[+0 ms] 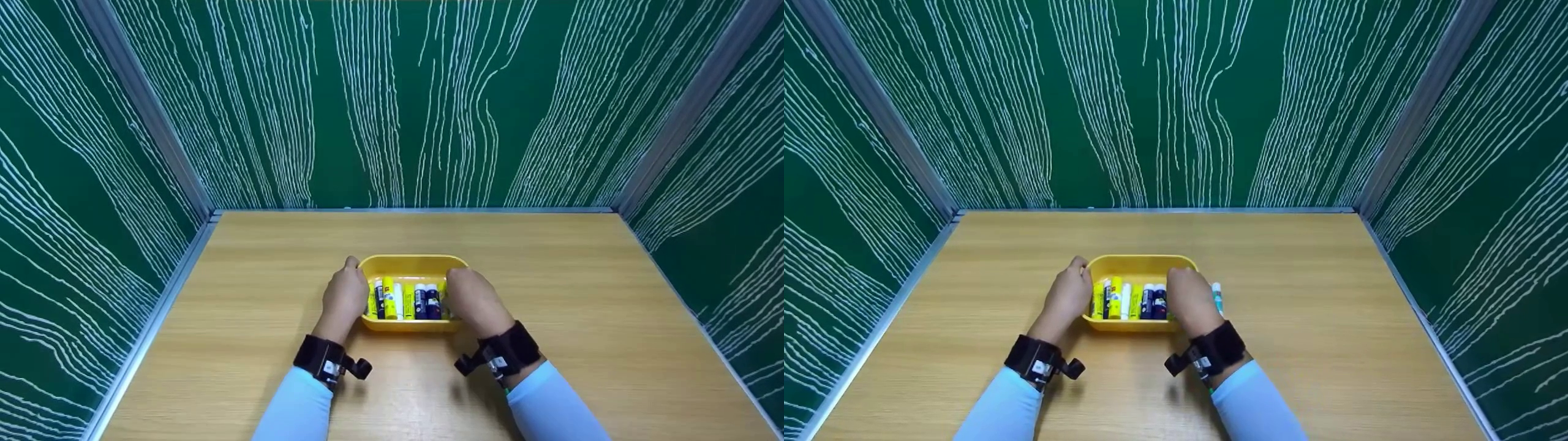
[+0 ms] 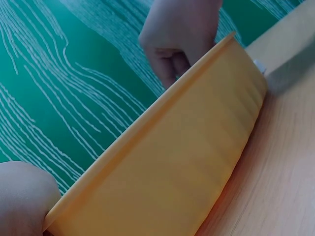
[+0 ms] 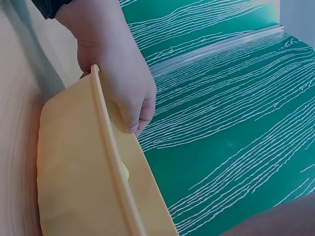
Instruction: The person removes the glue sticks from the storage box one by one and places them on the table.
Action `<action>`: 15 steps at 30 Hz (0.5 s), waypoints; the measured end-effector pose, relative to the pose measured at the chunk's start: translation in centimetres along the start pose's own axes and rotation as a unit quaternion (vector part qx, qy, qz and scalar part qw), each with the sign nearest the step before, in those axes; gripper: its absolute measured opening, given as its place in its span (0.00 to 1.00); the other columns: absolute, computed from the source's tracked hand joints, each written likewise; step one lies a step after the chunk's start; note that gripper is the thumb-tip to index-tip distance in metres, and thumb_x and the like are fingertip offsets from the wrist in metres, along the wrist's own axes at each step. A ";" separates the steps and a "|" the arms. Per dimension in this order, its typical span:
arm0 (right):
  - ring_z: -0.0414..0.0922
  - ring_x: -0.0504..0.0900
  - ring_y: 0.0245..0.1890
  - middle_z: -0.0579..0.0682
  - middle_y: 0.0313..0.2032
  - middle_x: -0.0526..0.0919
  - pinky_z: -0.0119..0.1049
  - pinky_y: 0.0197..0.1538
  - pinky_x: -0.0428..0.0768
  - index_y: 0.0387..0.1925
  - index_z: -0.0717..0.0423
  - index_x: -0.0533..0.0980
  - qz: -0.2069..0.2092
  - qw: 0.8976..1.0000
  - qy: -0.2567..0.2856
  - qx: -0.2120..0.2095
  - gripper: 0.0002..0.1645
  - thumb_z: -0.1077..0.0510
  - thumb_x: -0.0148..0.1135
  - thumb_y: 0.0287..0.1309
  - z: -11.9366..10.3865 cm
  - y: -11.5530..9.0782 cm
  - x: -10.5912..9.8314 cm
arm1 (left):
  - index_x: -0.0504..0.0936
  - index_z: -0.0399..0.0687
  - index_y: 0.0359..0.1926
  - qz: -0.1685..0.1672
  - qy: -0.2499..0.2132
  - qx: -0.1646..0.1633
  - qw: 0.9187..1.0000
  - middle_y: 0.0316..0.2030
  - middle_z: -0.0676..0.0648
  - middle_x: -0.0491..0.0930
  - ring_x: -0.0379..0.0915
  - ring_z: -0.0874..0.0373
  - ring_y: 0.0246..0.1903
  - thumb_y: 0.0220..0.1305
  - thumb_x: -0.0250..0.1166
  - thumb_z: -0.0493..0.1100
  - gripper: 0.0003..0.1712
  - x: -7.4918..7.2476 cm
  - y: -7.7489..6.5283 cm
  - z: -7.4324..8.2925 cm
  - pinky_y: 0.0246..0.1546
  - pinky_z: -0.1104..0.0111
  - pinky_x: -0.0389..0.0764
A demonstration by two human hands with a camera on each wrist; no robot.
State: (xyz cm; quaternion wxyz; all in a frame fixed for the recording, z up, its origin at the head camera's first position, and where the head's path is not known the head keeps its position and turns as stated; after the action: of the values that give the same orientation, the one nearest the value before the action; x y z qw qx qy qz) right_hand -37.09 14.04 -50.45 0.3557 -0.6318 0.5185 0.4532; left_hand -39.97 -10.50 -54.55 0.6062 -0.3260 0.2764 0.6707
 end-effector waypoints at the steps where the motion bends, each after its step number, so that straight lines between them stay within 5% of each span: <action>1: 0.49 0.80 0.28 0.56 0.29 0.87 0.41 0.33 0.80 0.43 0.68 0.87 -0.008 1.000 0.000 0.003 0.11 0.74 0.73 0.56 0.0 0.0 0.2 | 0.76 0.42 0.67 0.000 0.000 0.000 1.000 0.48 0.36 0.91 0.90 0.45 0.42 0.93 0.46 0.47 0.19 0.0 0.0 0.0 0.41 0.50 0.88; 9: 0.51 0.86 0.39 0.58 0.46 0.91 0.37 0.34 0.85 0.61 0.65 0.86 -0.086 0.991 0.081 0.063 0.24 0.69 0.75 0.63 1.2 0.0 0.5 | 0.76 0.43 0.68 -0.005 -0.006 -0.007 1.000 0.50 0.37 0.91 0.90 0.46 0.44 0.94 0.45 0.48 0.20 0.2 0.2 -0.1 0.44 0.51 0.89; 15: 0.51 0.89 0.32 0.60 0.45 0.90 0.39 0.33 0.88 0.74 0.63 0.78 -0.114 0.979 0.146 0.081 0.32 0.59 0.71 0.74 2.7 0.0 -1.0 | 0.76 0.44 0.69 -0.002 -0.002 -0.006 1.000 0.50 0.36 0.91 0.91 0.45 0.44 0.94 0.45 0.48 0.20 0.2 0.3 -0.2 0.44 0.50 0.90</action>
State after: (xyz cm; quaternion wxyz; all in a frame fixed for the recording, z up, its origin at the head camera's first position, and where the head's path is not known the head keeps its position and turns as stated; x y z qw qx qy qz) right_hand -37.68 16.86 -50.37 0.3758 -0.7153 0.5242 0.2692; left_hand -40.24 -10.51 -54.83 0.6064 -0.3290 0.2706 0.6715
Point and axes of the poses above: each hand's wrist, its own y-axis towards the middle knuckle, its own x-axis out of the palm, z = x × y, the point moved 10 cm from there along y, towards the middle knuckle
